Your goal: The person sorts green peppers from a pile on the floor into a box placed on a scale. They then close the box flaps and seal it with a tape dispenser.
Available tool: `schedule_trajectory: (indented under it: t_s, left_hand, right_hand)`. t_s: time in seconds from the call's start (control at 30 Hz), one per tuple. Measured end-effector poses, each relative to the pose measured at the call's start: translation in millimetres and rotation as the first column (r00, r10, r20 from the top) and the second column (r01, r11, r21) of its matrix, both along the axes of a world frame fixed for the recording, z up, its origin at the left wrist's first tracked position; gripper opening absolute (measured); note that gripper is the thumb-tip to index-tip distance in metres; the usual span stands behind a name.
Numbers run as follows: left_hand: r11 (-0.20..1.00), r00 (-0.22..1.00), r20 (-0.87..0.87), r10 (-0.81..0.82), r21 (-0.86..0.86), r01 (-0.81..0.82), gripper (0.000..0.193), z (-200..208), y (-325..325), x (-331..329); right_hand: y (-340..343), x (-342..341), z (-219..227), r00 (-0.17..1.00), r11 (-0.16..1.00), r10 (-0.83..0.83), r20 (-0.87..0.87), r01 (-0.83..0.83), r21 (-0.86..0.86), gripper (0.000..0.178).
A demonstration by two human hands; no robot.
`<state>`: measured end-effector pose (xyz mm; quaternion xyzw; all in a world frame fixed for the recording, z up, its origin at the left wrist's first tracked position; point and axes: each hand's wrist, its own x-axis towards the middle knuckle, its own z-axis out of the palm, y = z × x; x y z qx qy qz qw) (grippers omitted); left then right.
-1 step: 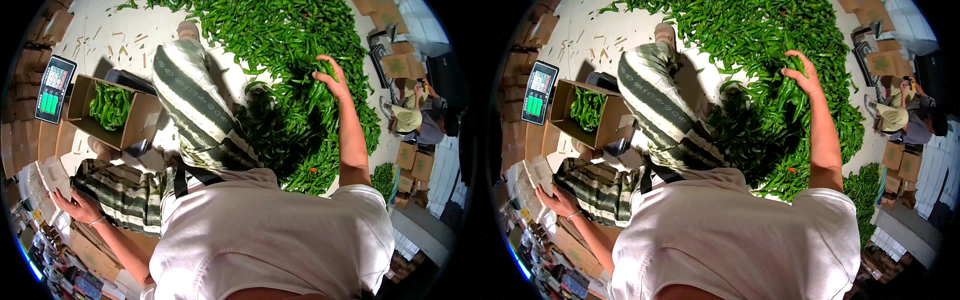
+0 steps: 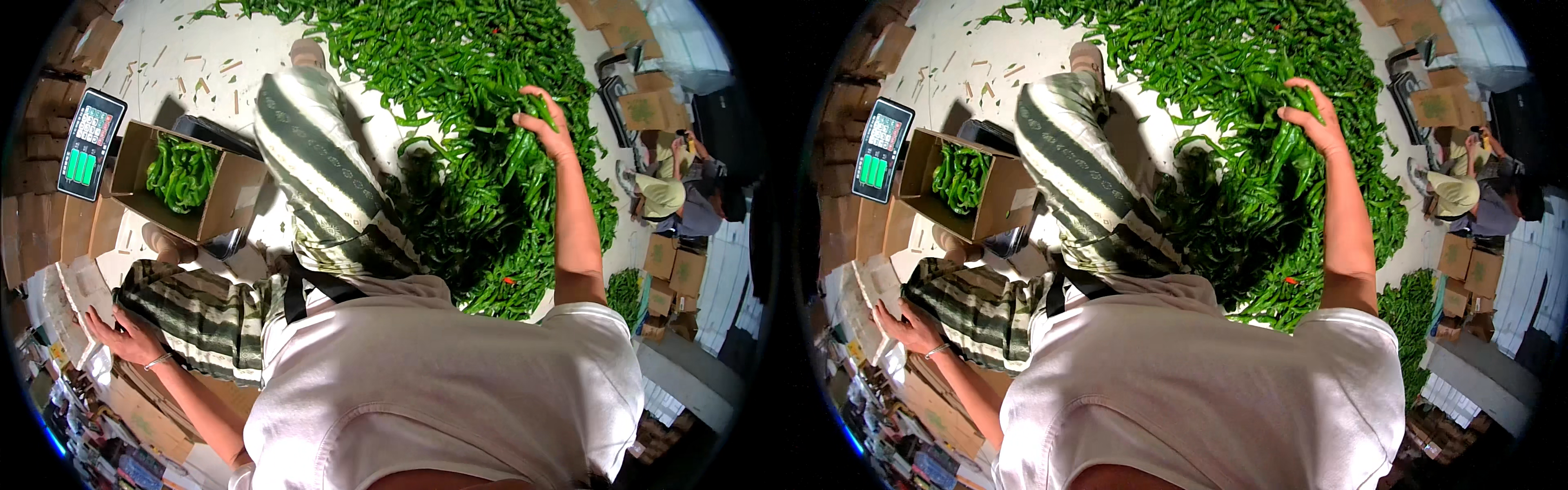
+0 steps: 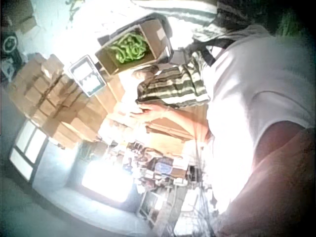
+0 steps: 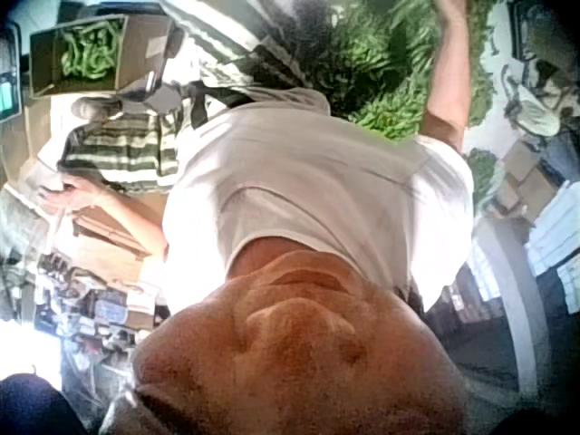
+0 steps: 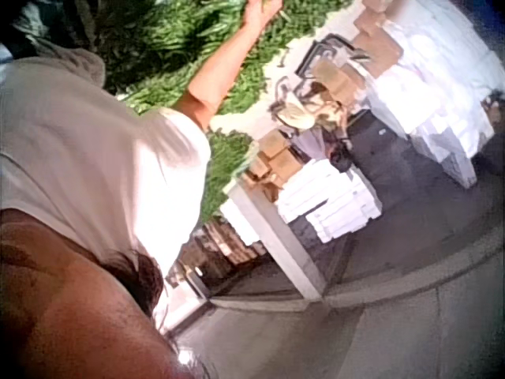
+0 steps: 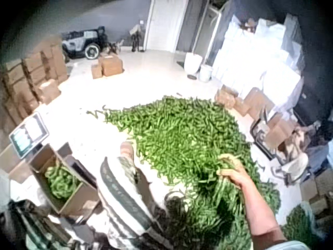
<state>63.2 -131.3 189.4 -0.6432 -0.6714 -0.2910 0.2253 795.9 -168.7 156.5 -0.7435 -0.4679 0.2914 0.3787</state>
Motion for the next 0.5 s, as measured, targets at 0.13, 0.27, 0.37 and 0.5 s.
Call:
schedule_trajectory:
  t_s: [0.13, 0.27, 0.37, 0.5]
  left_hand:
    - [0.999, 0.994, 0.108, 0.005, 0.036, -0.009, 0.048, -3.5, -10.6, 2.3]
    - [0.995, 0.990, 0.142, -0.024, 0.104, 0.010, 0.044, 0.0, -5.7, 7.7]
    - [0.992, 0.985, 0.174, 0.004, 0.122, -0.026, 0.044, 4.1, -10.7, 6.5]
    - [0.990, 0.971, 0.236, 0.038, 0.124, -0.069, 0.045, 6.3, -12.9, 5.9]
  right_hand:
    - [42.8, -45.9, 92.9, 0.955, 0.983, 0.073, -0.287, -0.020, 0.184, 0.050]
    - [95.2, -123.3, 166.2, 0.817, 0.892, 0.321, -0.479, -0.090, 0.444, 0.054]
    - [134.1, -190.1, 187.8, 0.648, 0.823, 0.524, -0.553, -0.218, 0.525, 0.055]
    - [173.2, -279.7, 187.8, 0.472, 0.767, 0.640, -0.606, -0.345, 0.541, 0.056]
